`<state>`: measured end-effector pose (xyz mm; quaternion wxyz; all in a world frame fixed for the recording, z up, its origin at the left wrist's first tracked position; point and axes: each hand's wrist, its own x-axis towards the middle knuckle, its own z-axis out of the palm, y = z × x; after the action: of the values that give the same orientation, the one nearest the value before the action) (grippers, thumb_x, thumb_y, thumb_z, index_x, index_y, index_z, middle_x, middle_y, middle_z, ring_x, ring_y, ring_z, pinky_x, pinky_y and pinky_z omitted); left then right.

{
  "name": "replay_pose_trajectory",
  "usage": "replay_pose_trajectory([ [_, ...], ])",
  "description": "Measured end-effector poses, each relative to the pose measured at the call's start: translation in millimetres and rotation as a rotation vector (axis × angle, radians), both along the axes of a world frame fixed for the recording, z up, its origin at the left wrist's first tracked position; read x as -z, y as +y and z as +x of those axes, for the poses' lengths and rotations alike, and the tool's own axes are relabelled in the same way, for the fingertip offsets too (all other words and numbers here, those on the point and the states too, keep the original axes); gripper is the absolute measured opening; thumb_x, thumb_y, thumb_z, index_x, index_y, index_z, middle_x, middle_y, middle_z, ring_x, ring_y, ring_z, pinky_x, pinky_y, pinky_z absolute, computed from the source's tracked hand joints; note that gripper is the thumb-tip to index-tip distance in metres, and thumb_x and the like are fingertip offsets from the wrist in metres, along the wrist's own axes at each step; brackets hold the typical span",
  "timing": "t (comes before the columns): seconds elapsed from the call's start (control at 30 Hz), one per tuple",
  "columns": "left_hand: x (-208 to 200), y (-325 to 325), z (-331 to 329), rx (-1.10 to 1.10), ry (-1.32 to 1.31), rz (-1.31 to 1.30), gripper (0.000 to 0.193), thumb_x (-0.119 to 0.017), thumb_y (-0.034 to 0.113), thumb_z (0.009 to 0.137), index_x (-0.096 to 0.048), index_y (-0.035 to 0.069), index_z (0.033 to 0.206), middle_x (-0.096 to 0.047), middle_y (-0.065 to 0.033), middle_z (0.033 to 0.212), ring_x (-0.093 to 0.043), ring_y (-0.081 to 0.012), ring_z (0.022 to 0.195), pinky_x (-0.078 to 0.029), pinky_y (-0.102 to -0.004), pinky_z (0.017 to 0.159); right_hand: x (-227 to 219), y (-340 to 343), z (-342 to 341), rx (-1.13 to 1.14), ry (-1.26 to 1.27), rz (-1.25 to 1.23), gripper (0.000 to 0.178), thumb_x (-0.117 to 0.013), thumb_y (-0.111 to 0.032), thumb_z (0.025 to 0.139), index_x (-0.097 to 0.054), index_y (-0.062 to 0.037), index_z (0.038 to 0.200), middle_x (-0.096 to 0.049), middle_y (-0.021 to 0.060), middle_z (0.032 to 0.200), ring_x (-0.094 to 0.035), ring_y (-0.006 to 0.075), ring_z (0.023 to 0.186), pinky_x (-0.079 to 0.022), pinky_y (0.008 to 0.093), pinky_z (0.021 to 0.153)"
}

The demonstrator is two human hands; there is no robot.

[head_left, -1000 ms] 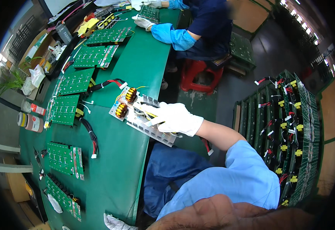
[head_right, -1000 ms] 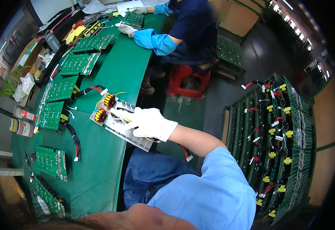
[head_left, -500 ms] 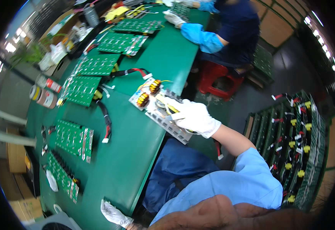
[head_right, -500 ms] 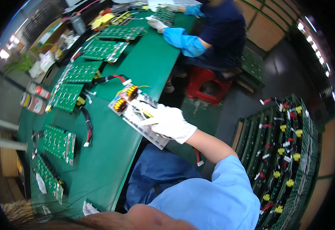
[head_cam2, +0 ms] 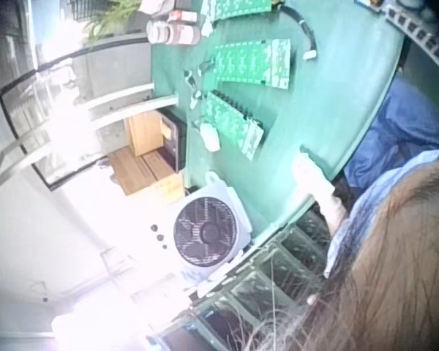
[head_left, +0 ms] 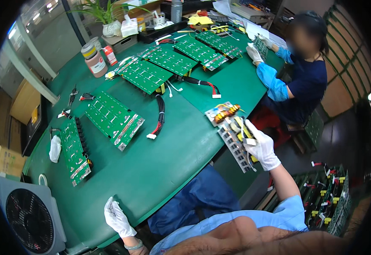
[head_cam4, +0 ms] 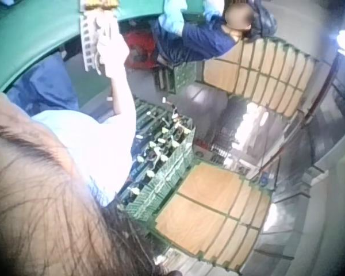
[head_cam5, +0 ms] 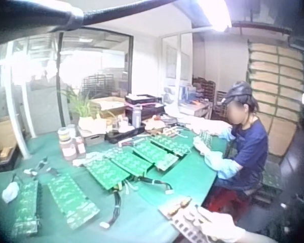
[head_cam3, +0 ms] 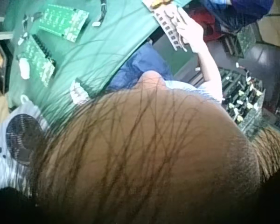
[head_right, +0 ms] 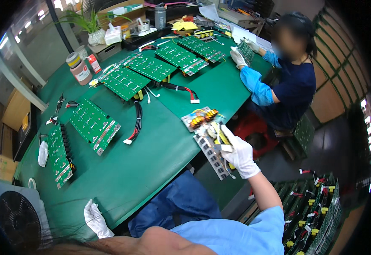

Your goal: Manually assemble and inspect electronic components, including circuit boards and transformer units.

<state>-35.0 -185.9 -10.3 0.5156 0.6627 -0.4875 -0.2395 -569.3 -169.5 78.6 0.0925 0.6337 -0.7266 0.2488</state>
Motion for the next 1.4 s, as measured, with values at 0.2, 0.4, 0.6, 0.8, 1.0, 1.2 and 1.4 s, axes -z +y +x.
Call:
replay_pose_trajectory([
  [0.2, -6.0, 3.7, -7.9, -0.007, -0.013, 0.010, 0.021, -0.057, 0.003, 0.096, -0.060, -0.005, 0.114, -0.067, -0.0110, 0.107, -0.063, -0.0138, 0.092, -0.052, -0.0264, 0.084, -18.3, -8.3, -41.6, 0.268, -0.204, 0.131, 0.069, -0.064, -0.003, 0.074, -0.050, -0.0158, 0.140, -0.070, 0.0149, 0.109, -0.071, 0.0260, 0.084, -0.055, 0.0308, 0.077],
  [0.4, -11.4, 5.4, -5.9, -0.060, -0.052, 0.096, 0.021, -0.056, 0.001, 0.095, -0.061, -0.006, 0.114, -0.066, -0.0129, 0.111, -0.062, -0.0154, 0.100, -0.051, -0.0283, 0.090, -38.3, -78.7, -94.6, 0.245, 0.048, 0.144, 0.065, -0.067, -0.013, 0.078, -0.050, -0.0220, 0.140, -0.069, 0.0155, 0.104, -0.069, 0.0333, 0.082, -0.056, 0.0376, 0.071],
  [0.6, -27.4, 7.0, -12.7, -0.054, -0.228, 0.071, 0.018, -0.059, -0.001, 0.093, -0.064, -0.005, 0.110, -0.067, -0.0123, 0.109, -0.064, -0.0169, 0.096, -0.052, -0.0287, 0.088, 2.0, -113.5, -145.0, -0.024, -0.237, 0.165, 0.052, -0.071, -0.021, 0.080, -0.059, -0.0197, 0.131, -0.067, 0.0151, 0.091, -0.066, 0.0302, 0.082, -0.052, 0.0382, 0.071],
  [0.8, -33.9, 7.5, -13.1, -0.071, -0.201, 0.107, 0.021, -0.063, 0.002, 0.091, -0.065, 0.000, 0.112, -0.068, -0.0062, 0.098, -0.061, -0.0091, 0.083, -0.049, -0.0221, 0.076, -7.5, -108.6, -162.3, -0.146, 0.374, 0.200, 0.045, -0.063, -0.018, 0.090, -0.057, -0.0142, 0.134, -0.063, 0.0174, 0.114, -0.061, 0.0344, 0.092, -0.050, 0.0399, 0.079],
  [1.0, -81.2, -23.6, -37.6, 0.173, 0.279, 0.435, 0.033, -0.059, 0.017, 0.096, -0.058, 0.007, 0.127, -0.066, -0.0044, 0.100, -0.058, -0.0079, 0.076, -0.046, -0.0205, 0.066, -37.3, -91.9, -114.8, -0.155, 0.218, -0.134, 0.039, -0.052, -0.019, 0.097, -0.056, -0.0054, 0.133, -0.062, 0.0192, 0.122, -0.061, 0.0318, 0.105, -0.048, 0.0382, 0.090],
  [1.2, -72.4, -110.7, -70.1, 0.400, 0.858, 0.173, 0.050, -0.059, 0.022, 0.096, -0.044, 0.002, 0.138, -0.059, -0.0159, 0.125, -0.063, -0.0254, 0.103, -0.052, -0.0353, 0.087, -13.1, -85.9, 41.8, -0.365, -0.068, 0.043, 0.034, -0.053, -0.014, 0.093, -0.064, -0.0045, 0.124, -0.066, 0.0124, 0.120, -0.065, 0.0261, 0.102, -0.050, 0.0325, 0.090],
  [1.4, -41.9, -163.5, -90.8, 0.598, 1.126, 0.194, 0.044, -0.061, 0.025, 0.095, -0.050, 0.002, 0.131, -0.056, -0.0149, 0.131, -0.057, -0.0335, 0.114, -0.048, -0.0419, 0.096, 38.7, -93.7, 112.6, -0.300, -0.063, 0.055, 0.027, -0.064, -0.021, 0.083, -0.067, -0.0134, 0.108, -0.064, 0.0077, 0.096, -0.064, 0.0282, 0.082, -0.054, 0.0383, 0.069],
])
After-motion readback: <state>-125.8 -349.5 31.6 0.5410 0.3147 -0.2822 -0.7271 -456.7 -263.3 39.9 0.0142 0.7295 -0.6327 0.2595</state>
